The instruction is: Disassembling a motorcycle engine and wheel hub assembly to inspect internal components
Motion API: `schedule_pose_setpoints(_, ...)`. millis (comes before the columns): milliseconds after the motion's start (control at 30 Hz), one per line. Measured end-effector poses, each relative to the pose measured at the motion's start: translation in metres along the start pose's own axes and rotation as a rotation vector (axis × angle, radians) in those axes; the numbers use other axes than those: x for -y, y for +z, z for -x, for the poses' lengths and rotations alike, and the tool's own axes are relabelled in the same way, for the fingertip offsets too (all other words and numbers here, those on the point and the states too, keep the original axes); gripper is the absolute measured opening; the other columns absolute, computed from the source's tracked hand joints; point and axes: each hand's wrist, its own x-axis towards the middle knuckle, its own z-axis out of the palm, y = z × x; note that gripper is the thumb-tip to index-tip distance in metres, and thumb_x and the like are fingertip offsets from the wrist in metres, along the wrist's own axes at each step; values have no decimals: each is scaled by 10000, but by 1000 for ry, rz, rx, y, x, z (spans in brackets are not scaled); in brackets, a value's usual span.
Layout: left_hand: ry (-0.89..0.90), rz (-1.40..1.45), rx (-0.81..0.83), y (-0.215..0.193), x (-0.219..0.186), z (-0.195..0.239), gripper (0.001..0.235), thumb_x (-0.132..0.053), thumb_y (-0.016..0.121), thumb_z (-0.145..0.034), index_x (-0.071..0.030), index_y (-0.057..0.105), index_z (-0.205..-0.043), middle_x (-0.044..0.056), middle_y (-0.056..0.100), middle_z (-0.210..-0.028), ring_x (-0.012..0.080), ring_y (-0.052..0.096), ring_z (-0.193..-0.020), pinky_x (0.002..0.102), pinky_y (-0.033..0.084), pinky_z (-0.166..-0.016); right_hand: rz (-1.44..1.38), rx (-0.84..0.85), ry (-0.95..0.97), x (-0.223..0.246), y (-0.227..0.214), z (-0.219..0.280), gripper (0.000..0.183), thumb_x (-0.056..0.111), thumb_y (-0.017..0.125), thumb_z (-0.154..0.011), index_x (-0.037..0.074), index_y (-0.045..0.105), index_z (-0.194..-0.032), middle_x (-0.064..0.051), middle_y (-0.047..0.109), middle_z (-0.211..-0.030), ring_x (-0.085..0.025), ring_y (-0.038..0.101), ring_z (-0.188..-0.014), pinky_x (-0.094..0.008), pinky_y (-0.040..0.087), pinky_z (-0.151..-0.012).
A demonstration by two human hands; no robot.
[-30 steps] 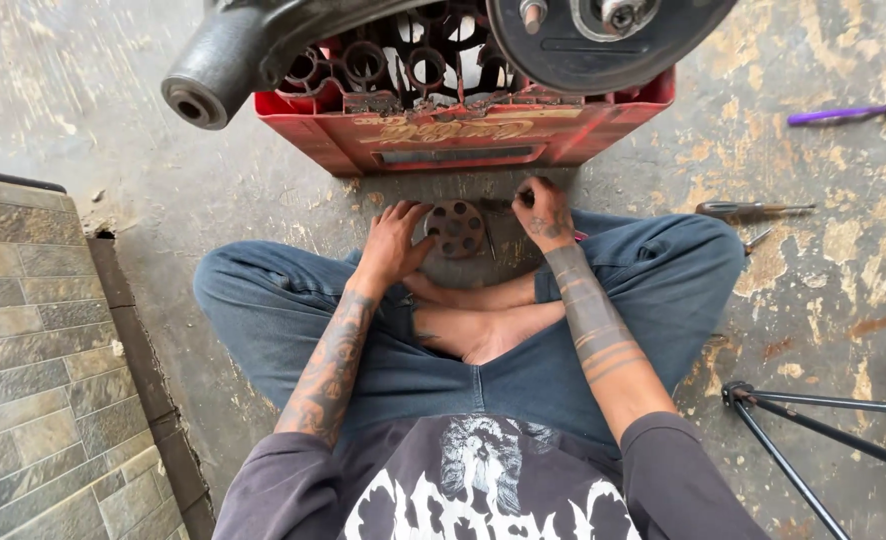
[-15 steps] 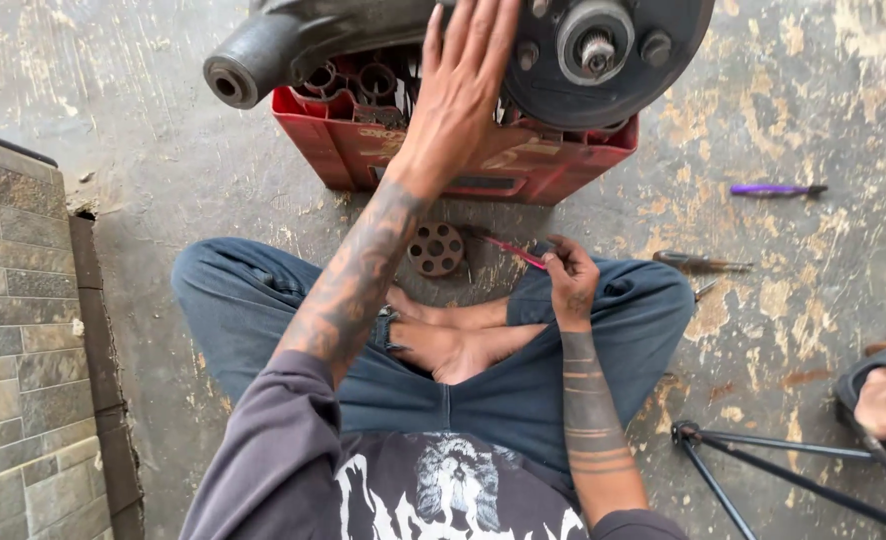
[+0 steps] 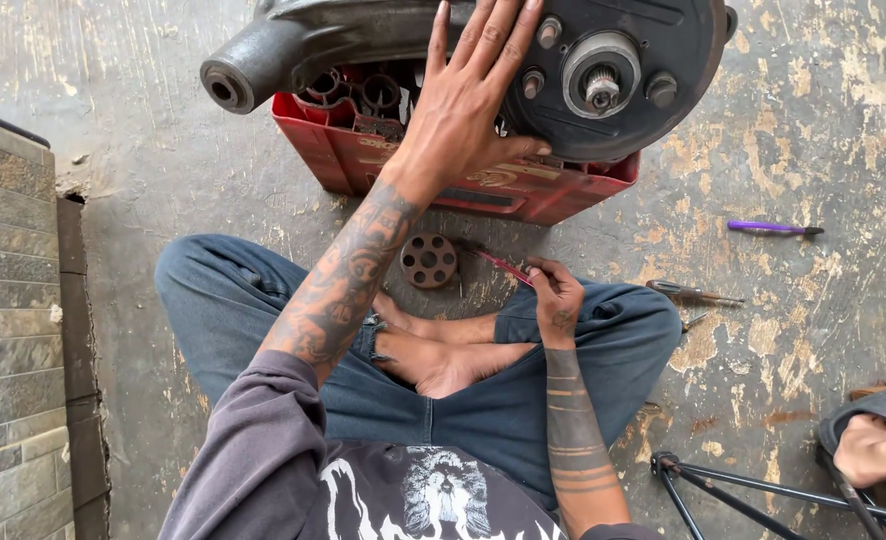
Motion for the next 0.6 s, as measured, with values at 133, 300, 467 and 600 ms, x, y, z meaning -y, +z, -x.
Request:
schedule_pose_setpoints(133, -47, -2, 29, 9, -6, -1, 1404, -734, 1094, -827, -143, 171, -1706, 97, 121, -1769, 255, 115, -1663, 552, 80, -1361, -629, -28, 147, 25, -26, -17, 227, -50, 555, -946, -62, 706, -1115, -155, 699, -942, -193, 647, -823, -287, 579, -797)
schedule_pose_setpoints(300, -79, 92, -87, 44, 0, -2, 1466, -652, 1118, -720, -193, 151, -1723, 79, 41, -1787, 261, 110, -1699, 656, 129, -1398, -444, -67, -282, 153, -69, -54, 174, -43, 637, -956, 61, 710, -1075, -101, 723, -991, -178, 701, -864, -281, 655, -816)
schedule_pose_setpoints(467, -67, 94, -80, 28, -3, -3, 1372, -630, 1069, -774, -153, 189, -1713, 105, 52, -1773, 279, 125, -1688, 643, 114, -1375, 207, -18, -641, 257, -61, -107, 159, -93, 694, -1024, -3, 700, -1155, -122, 698, -957, -148, 578, -751, -255, 507, -688)
schedule_pose_setpoints(600, -45, 165, -113, 23, 2, -4, 1247, -544, 1001, -793, -182, 218, -1694, 73, 135, -1768, 255, 279, -1667, 654, 194, -1343, 625, 131, -781, 299, -27, -129, 124, -172, 727, -993, -111, 737, -1101, -205, 728, -1011, -209, 576, -757, -292, 466, -674)
